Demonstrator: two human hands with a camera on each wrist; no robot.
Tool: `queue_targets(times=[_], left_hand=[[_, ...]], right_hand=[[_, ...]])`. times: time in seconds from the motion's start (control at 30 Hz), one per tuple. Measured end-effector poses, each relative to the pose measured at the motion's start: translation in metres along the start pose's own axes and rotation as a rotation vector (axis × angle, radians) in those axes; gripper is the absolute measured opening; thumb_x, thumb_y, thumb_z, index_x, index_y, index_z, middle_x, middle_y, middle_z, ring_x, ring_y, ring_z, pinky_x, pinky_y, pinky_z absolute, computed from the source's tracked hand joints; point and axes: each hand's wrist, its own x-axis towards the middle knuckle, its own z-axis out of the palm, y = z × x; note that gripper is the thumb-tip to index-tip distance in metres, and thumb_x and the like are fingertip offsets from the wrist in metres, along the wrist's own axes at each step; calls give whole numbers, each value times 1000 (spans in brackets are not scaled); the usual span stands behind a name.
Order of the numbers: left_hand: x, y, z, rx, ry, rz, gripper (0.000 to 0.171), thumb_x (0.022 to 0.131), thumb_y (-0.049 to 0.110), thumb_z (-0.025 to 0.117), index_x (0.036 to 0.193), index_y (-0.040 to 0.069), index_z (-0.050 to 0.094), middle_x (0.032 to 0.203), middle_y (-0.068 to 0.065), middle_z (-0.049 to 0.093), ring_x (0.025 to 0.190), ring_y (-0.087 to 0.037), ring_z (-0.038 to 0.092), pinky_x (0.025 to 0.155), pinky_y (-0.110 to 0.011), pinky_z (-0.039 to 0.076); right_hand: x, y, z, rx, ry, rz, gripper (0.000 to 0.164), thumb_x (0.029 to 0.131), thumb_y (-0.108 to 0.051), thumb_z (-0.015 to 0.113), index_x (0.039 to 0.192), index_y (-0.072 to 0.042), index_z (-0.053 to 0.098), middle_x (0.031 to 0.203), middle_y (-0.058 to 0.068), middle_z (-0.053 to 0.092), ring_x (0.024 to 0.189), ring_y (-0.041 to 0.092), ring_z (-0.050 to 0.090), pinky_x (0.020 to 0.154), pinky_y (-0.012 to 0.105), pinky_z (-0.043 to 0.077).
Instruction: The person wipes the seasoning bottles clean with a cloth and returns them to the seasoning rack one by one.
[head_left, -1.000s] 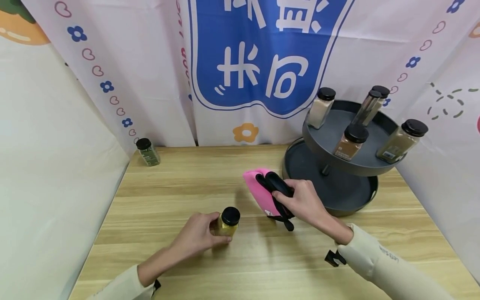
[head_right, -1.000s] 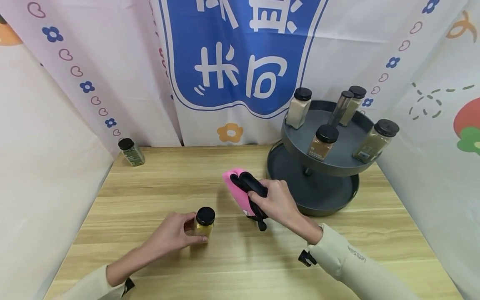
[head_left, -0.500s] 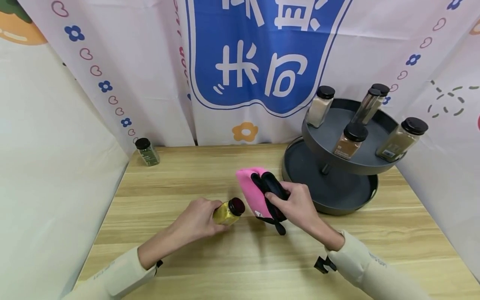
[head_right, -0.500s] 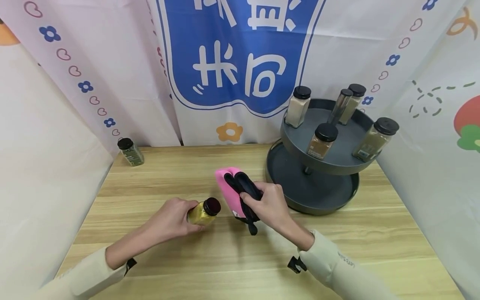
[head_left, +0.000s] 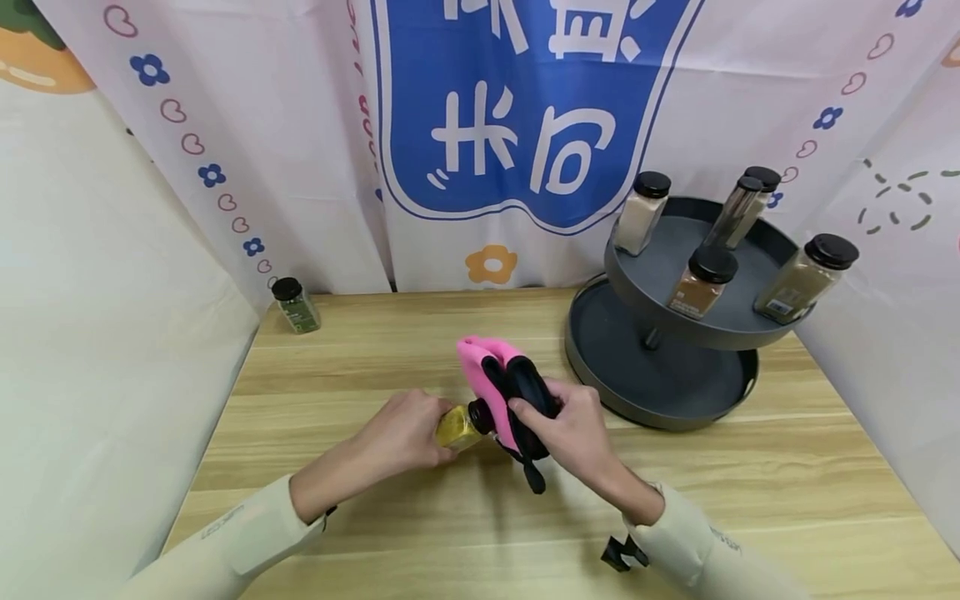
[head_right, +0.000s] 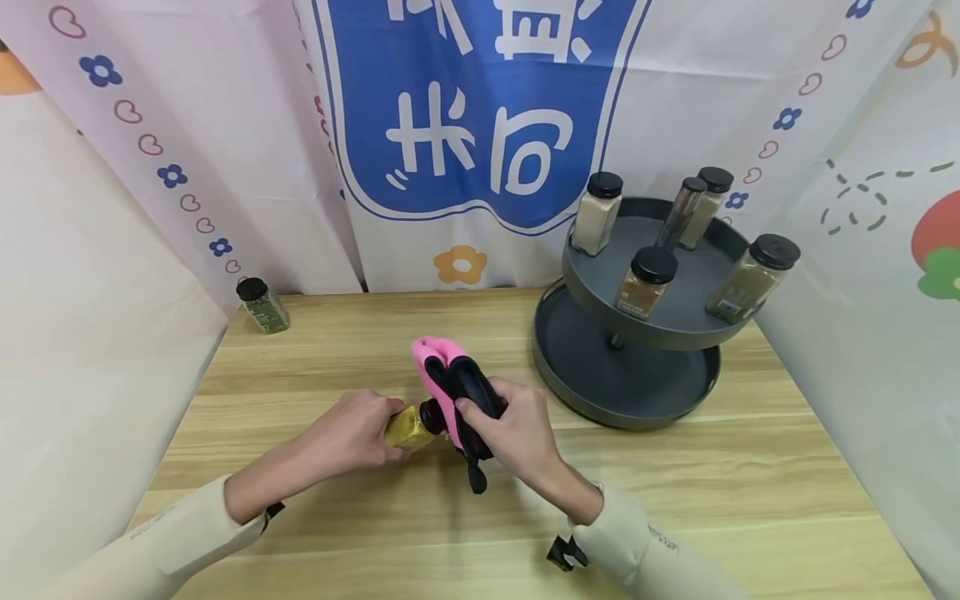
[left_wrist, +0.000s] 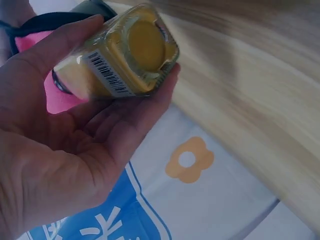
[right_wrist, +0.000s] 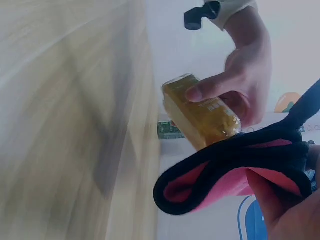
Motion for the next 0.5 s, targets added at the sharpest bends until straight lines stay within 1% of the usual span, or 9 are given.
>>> queue_targets(times=[0.07, 0.17, 0.23, 0.3, 0.4, 0.5], left_hand=[[0, 1, 0, 9, -3, -3, 30, 68, 9, 96, 76, 11, 67, 65, 5, 59, 54, -7, 48, 47, -22, 41], [-1, 2, -1, 0, 0, -36, 28, 67, 5, 94, 75, 10, 67, 64, 4, 59, 52, -8, 49, 45, -22, 42], [-1, 3, -2, -18, 10, -73, 27, 66, 3, 93, 77, 9, 68, 64, 4, 60, 51, -9, 50, 45, -22, 44], [-1, 4, -4, -30, 39, -91, 27, 65, 1, 94, 80, 6, 72, 66, 3, 63, 52, -9, 52, 46, -21, 46], [0, 5, -7, -8, 86, -89, 30, 63, 2, 96, 84, 3, 75, 67, 1, 66, 52, -9, 53, 48, -20, 46], [1, 6, -9, 23, 113, -64, 30, 63, 0, 96, 86, 2, 76, 68, 0, 67, 52, -8, 52, 47, -18, 46]], right_hand=[[-2, 1, 4, -8, -5, -6, 10, 91, -12, 83, 83, -9, 77, 69, -1, 74, 52, 9, 64, 44, 26, 51], [-4, 4, 9, -29, -13, -13, 9, 91, -12, 83, 83, -12, 77, 67, -4, 72, 48, 7, 60, 42, 25, 48], [-5, 5, 10, -48, -2, -16, 11, 90, -12, 83, 82, -13, 76, 65, -5, 71, 47, 6, 59, 41, 24, 47], [-5, 6, 11, -68, 15, -18, 11, 90, -11, 83, 81, -12, 76, 65, -5, 71, 47, 6, 58, 41, 24, 47], [-6, 7, 11, -78, 31, -14, 12, 90, -12, 83, 80, -12, 75, 64, -4, 70, 48, 5, 59, 42, 23, 47], [-6, 4, 10, -46, 32, -28, 13, 91, -11, 82, 81, -13, 76, 63, -5, 70, 48, 6, 60, 42, 24, 48]])
